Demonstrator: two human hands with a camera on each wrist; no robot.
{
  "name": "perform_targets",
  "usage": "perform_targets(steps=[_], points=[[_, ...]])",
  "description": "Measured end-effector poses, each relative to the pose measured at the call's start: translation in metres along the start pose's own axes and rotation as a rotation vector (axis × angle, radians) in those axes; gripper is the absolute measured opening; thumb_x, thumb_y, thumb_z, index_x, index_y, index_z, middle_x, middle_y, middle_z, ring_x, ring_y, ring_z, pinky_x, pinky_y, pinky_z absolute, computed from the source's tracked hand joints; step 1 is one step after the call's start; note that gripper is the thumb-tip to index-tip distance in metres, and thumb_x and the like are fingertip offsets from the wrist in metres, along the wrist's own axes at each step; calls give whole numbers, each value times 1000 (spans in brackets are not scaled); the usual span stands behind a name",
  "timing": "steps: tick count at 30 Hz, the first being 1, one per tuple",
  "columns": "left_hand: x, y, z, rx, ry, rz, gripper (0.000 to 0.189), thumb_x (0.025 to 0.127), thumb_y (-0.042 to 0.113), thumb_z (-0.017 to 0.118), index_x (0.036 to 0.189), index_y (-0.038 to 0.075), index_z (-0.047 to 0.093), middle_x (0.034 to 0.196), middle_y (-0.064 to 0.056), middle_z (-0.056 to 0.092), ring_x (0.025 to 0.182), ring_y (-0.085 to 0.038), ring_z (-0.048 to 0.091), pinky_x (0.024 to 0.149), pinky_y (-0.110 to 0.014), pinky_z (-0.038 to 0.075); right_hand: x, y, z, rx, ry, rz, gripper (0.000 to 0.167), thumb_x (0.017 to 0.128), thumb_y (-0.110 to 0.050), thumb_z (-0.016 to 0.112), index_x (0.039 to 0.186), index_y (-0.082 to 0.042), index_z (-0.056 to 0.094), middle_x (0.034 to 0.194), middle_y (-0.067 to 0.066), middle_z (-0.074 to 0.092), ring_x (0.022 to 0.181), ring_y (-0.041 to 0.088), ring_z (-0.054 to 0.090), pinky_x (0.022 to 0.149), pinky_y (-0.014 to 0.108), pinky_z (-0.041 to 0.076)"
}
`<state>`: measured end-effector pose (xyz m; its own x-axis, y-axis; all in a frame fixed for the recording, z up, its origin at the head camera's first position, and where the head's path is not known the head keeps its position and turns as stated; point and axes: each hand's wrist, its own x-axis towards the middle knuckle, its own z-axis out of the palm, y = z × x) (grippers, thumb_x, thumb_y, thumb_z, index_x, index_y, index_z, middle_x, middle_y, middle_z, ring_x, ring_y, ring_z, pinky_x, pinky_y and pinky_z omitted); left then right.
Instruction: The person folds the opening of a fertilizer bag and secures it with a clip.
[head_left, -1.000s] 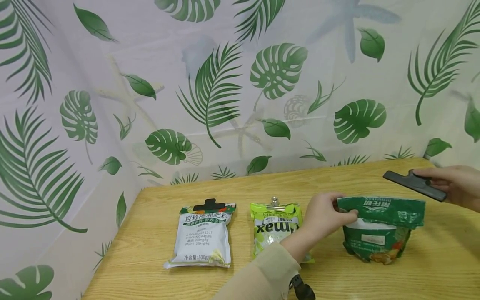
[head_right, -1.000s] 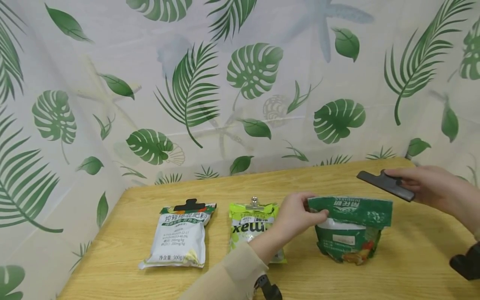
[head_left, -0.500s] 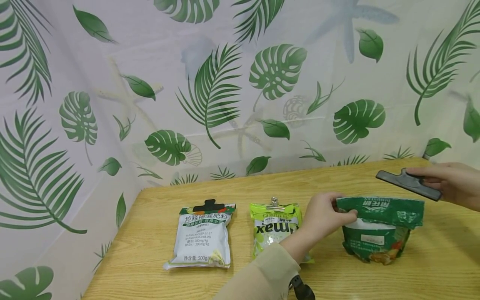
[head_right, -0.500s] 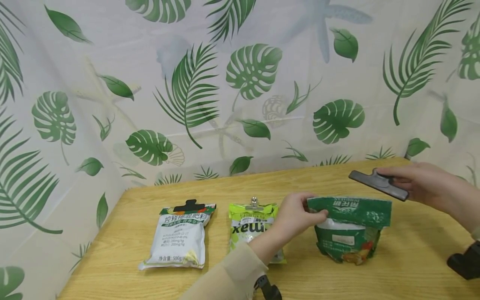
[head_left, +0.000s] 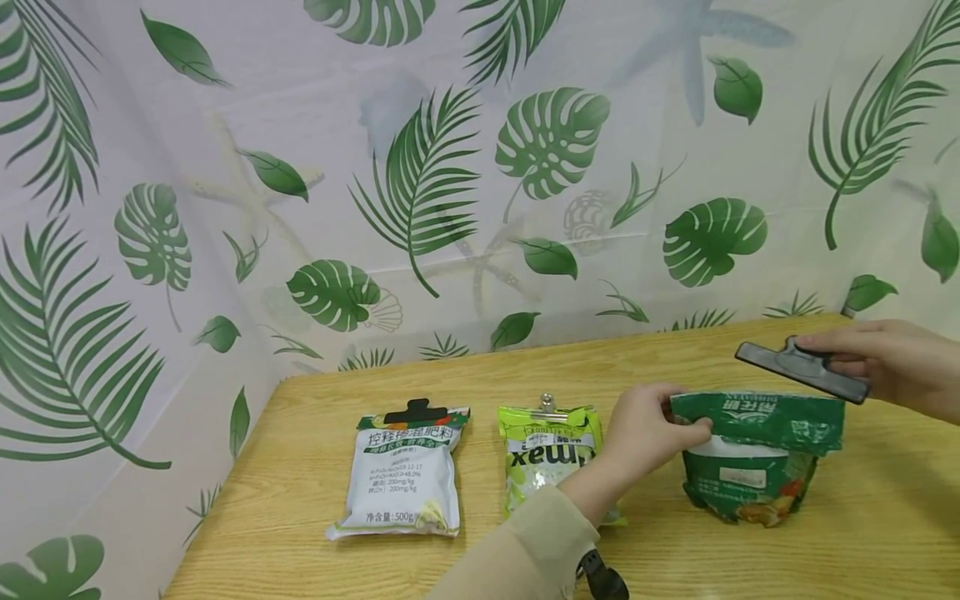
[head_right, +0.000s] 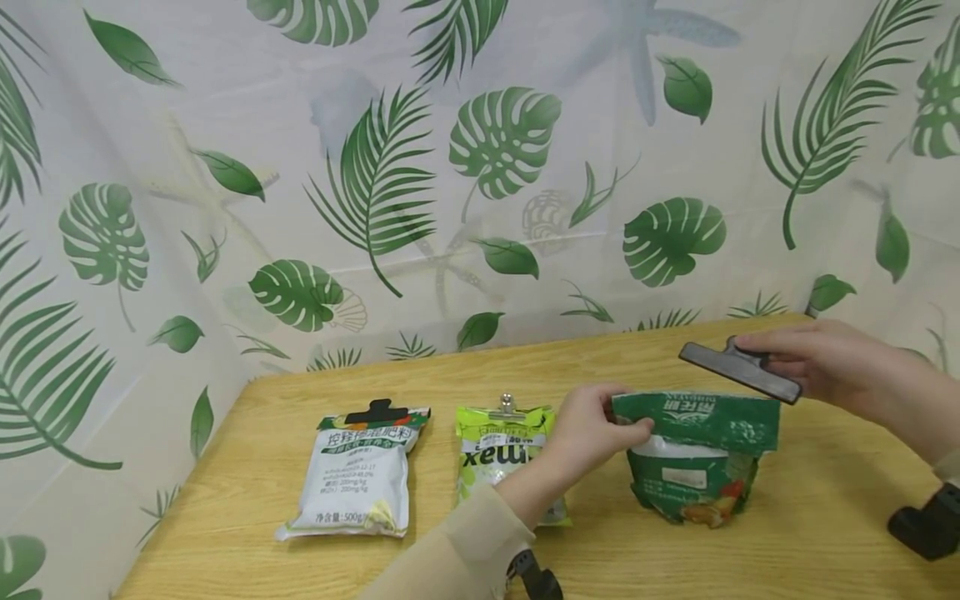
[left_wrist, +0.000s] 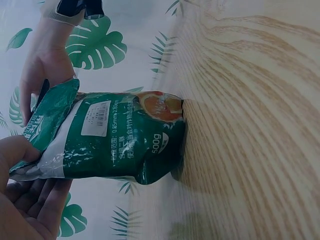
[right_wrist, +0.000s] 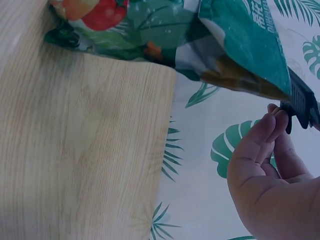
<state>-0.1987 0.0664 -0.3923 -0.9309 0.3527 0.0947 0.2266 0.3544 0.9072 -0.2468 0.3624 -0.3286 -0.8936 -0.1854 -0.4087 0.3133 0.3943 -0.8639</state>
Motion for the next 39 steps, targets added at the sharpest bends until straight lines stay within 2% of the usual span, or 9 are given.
perform_targets(steps=[9, 17, 23, 27, 32, 35, 37, 39], points=[[0, 2, 0, 19, 10, -14, 9, 94, 13, 80, 103, 12, 78, 62, 8, 50, 54, -3, 42, 49, -18, 36, 1, -5, 9, -29, -29, -20, 43, 115, -27, 47, 86, -35, 78, 88, -16, 72, 81, 3, 72, 80, 23, 61], [1, 2, -1, 31, 11, -9, 11, 94, 14, 80, 105, 12, 79, 64, 8, 51, 56, -2, 43, 50, -18, 36, 0, -9, 15, -11, -42, -37, 36, 114, -25, 49, 94, -30, 78, 89, -14, 77, 83, 3, 77, 81, 22, 63], [2, 2, -2, 26, 4, 6, 9, 94, 13, 80, 103, 10, 78, 64, 9, 52, 55, -2, 43, 51, -17, 36, 1, -11, 20, -21, -54, -69, 39, 114, -22, 50, 90, -37, 76, 90, -16, 78, 84, 1, 77, 80, 21, 63], [2, 1, -2, 16, -1, 20, 7, 95, 13, 79, 100, 10, 78, 63, 9, 52, 55, -2, 43, 51, -17, 36, -1, -14, 24, -54, -40, -94, 40, 113, -20, 52, 89, -41, 75, 91, -19, 77, 82, 0, 74, 79, 19, 62], [2, 1, -3, 16, -2, 24, 8, 94, 12, 79, 101, 10, 78, 64, 9, 53, 55, -2, 43, 51, -16, 36, -5, -20, 27, -137, -22, -100, 34, 112, -22, 56, 93, -43, 75, 92, -19, 73, 80, 2, 69, 79, 17, 61], [2, 0, -2, 22, 1, 20, 8, 94, 13, 79, 101, 10, 78, 64, 9, 52, 55, -1, 43, 51, -16, 36, -7, -23, 28, -192, -23, -107, 28, 112, -23, 57, 101, -38, 78, 96, -17, 72, 82, 3, 68, 79, 18, 61], [1, 0, -2, 23, 2, 17, 8, 94, 13, 79, 101, 10, 78, 64, 9, 52, 55, -1, 43, 50, -16, 36, -8, -24, 29, -245, -18, -118, 24, 112, -24, 56, 113, -29, 80, 106, -14, 70, 85, 1, 66, 80, 18, 60], [1, 0, -2, 23, 3, 15, 9, 94, 13, 79, 102, 10, 79, 64, 10, 52, 55, -1, 43, 50, -16, 36, -10, -25, 29, -316, -18, -135, 29, 113, -26, 55, 127, -14, 77, 122, 6, 71, 89, -4, 64, 80, 18, 59]])
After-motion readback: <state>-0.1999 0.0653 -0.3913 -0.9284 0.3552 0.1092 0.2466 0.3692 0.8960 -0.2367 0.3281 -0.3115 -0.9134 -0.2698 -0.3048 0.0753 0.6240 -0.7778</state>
